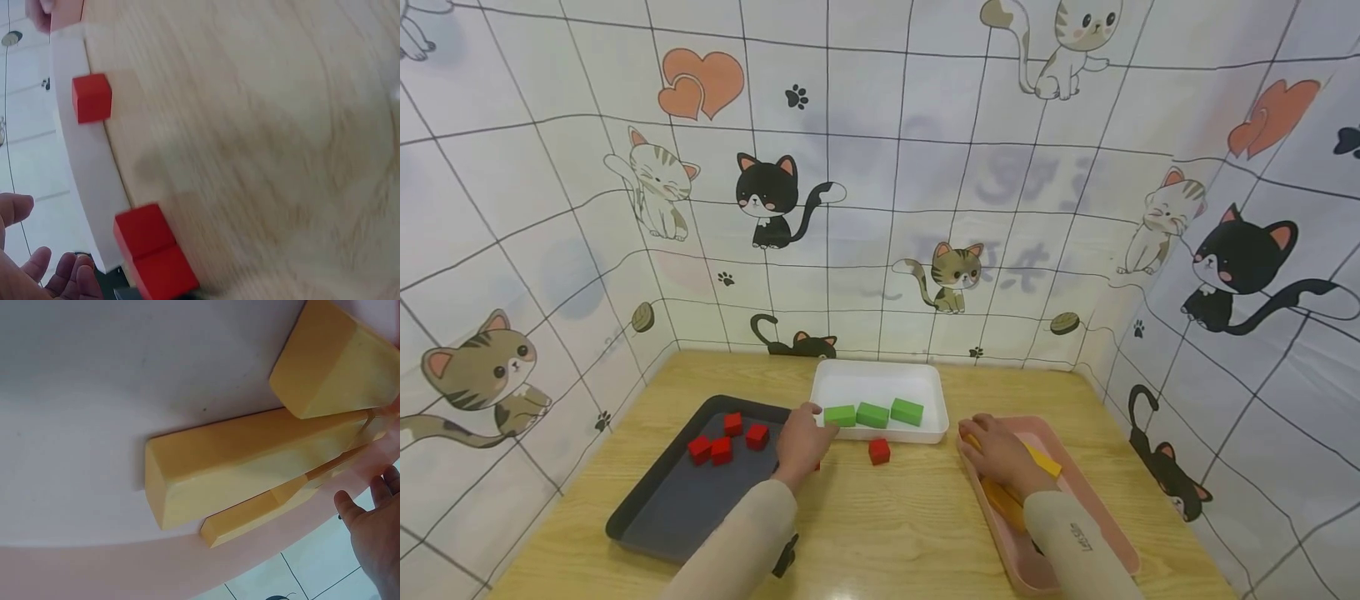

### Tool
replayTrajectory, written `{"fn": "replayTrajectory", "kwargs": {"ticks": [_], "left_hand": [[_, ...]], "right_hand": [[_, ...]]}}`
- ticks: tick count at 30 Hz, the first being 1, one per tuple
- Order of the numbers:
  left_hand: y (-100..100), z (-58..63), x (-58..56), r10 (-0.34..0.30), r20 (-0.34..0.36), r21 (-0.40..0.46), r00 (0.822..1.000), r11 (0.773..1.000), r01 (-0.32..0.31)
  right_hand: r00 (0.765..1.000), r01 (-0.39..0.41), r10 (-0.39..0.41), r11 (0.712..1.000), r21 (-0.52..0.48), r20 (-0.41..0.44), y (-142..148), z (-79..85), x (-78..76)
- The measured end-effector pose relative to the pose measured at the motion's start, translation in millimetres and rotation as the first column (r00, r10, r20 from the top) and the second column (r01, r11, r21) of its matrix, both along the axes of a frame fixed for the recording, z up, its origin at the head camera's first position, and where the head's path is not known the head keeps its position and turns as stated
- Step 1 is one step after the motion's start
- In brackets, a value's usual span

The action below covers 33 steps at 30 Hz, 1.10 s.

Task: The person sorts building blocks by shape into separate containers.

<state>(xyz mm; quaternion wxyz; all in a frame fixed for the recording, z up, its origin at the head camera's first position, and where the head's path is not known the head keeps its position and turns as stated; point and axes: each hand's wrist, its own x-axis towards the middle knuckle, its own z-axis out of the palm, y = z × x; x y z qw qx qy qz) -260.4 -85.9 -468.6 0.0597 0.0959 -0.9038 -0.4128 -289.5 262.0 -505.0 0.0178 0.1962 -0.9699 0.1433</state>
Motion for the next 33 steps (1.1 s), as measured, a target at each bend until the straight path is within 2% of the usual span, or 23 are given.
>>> {"fn": "replayTrajectory", "kwargs": {"ticks": [8, 17, 27, 33], "left_hand": [[26.3, -11.9, 4.2, -0.041, -0.004, 0.032, 0.999, 0.999, 0.042], [43.2, -26.8, 8.4, -0.085, -0.006, 0.058, 0.996, 0.995, 0.085], [55.8, -29.3, 7.4, -0.085, 0.077, 0.113, 0.993, 0.991, 0.076], [60.0, -30.6, 6.2, -0.109, 0.078, 0.119, 0.991, 0.988, 0.1]], "right_hand": [[1.0, 0.009, -0.009, 1.0, 0.011, 0.001, -0.2, 1.7, 0.3], [1.0, 0.022, -0.022, 1.0, 0.009, 0.012, -0.7, -0.2, -0.4], [0.999, 0.029, -0.029, 0.999, 0.019, 0.02, 1.2, -1.8, -2.7], [1.0, 0.026, -0.026, 0.999, 0.022, 0.011, 0.4, -2.8, -3.2]]}}
